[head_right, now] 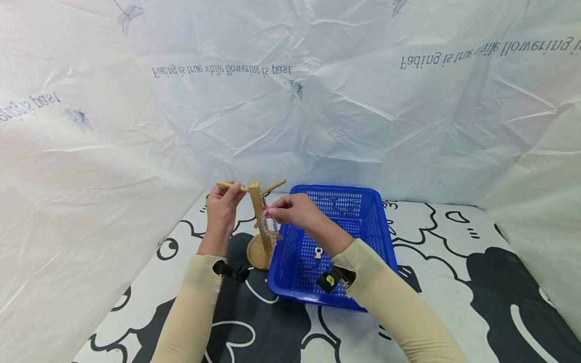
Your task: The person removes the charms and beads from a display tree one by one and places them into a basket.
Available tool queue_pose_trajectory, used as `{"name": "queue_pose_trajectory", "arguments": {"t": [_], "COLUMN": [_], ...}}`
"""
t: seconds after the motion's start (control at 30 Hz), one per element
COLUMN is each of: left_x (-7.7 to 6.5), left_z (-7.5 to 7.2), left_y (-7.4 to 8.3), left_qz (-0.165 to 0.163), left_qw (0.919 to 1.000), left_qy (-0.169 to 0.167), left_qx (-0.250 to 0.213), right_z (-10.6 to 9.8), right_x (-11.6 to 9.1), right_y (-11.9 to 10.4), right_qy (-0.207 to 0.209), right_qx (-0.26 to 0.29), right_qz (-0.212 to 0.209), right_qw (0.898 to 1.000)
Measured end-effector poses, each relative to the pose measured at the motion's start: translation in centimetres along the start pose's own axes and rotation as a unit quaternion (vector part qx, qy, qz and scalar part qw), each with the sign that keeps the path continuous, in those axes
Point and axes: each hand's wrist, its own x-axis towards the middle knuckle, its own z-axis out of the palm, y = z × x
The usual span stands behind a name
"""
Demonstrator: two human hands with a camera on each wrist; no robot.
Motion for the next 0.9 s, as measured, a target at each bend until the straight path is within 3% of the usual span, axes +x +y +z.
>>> {"name": "queue_pose_trajectory", "arguments": {"t": [0.43, 0.9], "left_x": [0.0, 0.1], "left_z": [0.0, -0.2], "left_y": [-0.1, -0.1], "left_qz": [-0.009, -0.009], "left_qw": [1.0, 1.0], "left_qy": [0.0, 0.001], "left_qx": [-0.001, -0.002], "right_z": [-1.6, -2.6], "right_x": [0.3, 0.5], "right_y": [2.2, 4.5], "right_qy": [0.022, 0.019], "right_qx": [-0.021, -0.039], "right_qz": [0.026, 0.042], "right_qw": [0.999, 0.998]}}
